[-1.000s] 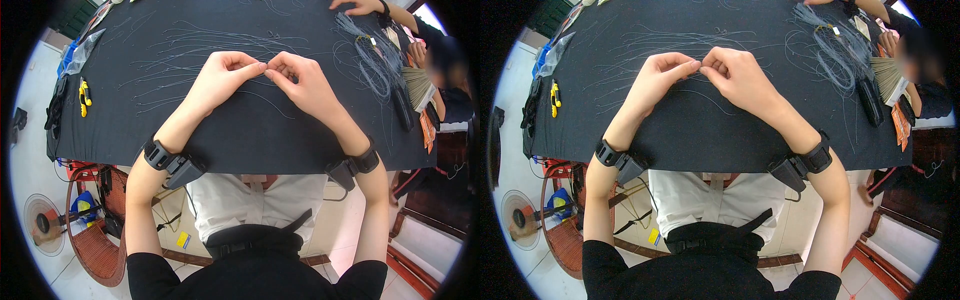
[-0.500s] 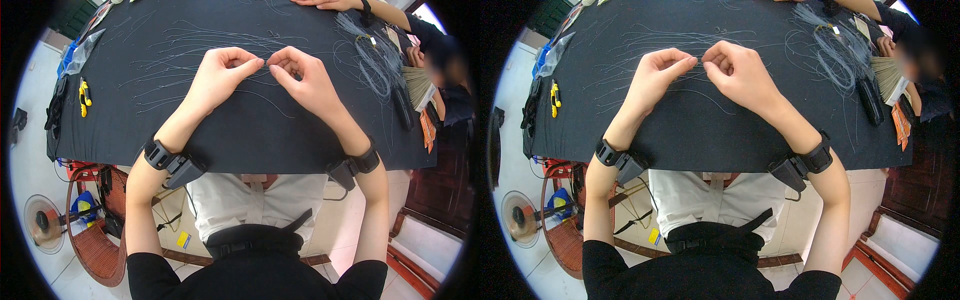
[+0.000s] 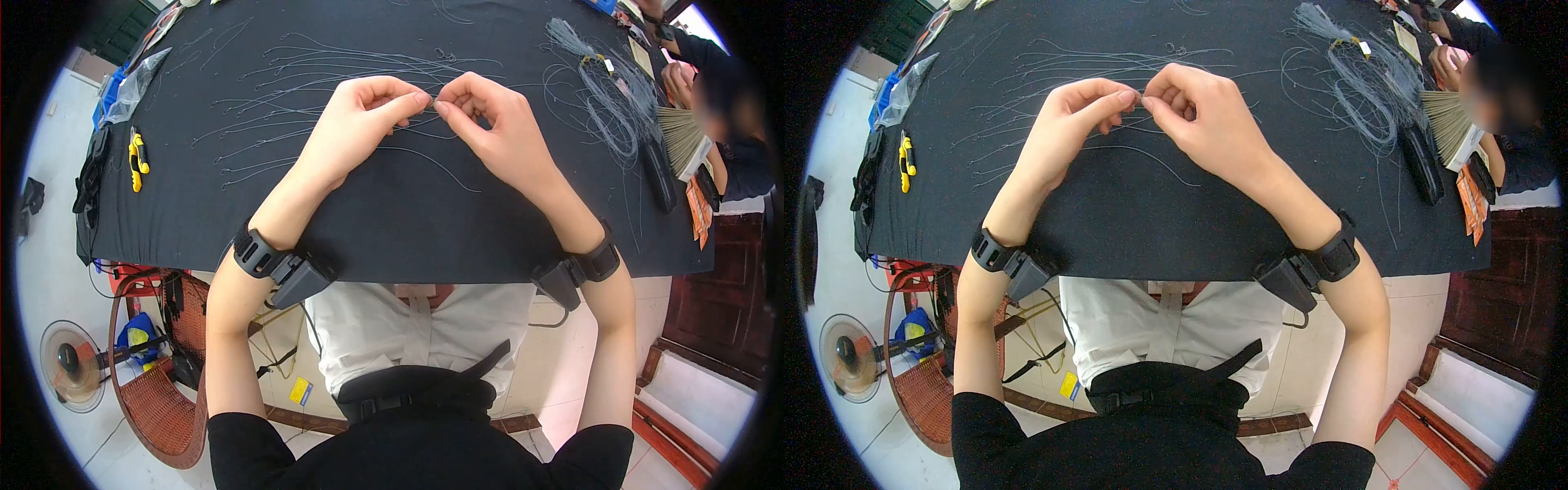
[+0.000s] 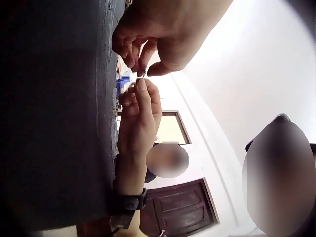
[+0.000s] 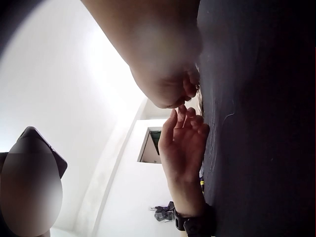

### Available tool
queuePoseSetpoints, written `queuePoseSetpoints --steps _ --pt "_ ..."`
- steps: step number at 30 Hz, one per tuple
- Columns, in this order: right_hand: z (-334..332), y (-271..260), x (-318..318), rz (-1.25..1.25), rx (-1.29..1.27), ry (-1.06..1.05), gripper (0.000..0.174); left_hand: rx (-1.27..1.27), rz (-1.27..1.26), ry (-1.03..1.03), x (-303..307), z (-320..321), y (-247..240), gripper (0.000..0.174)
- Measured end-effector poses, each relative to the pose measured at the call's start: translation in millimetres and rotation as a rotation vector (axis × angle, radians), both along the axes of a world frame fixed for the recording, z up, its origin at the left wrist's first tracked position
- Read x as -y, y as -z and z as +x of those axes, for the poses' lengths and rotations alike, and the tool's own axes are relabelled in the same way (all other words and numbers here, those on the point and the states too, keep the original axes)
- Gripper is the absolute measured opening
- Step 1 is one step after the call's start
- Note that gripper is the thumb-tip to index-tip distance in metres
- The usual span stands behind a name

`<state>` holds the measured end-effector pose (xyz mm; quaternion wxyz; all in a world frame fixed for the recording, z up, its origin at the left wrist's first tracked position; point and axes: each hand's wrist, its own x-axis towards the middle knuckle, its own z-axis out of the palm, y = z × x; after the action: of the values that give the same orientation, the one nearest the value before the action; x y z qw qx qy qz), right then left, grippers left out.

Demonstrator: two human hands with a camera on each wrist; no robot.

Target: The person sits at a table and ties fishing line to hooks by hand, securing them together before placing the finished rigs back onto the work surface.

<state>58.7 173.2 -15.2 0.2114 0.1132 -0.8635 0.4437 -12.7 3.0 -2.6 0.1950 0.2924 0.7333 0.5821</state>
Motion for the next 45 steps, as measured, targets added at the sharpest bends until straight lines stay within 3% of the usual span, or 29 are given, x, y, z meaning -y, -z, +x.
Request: queuePoseSetpoints --steps 21,24,30,45 --pt "2.2 -2.6 0.4 -0.003 0.058 -0.008 0.011 0.023 0.027 0.008 1.3 -3.7 2.4 0.021" --pt "2.9 -3.8 1.0 0.000 0.051 -0.016 0.011 -0.014 0.026 0.006 2.5 -5.1 4.3 0.023" --pt "2.5 -3.5 0.9 0.016 0.029 -0.032 0.011 -0.318 -0.050 -0.071 -2.5 0.6 5.1 0.031" --pt "1.7 -0.2 0.6 -0.004 0.018 -0.036 0.012 -0.221 -0.101 0.035 2.0 -3.9 1.3 0.020"
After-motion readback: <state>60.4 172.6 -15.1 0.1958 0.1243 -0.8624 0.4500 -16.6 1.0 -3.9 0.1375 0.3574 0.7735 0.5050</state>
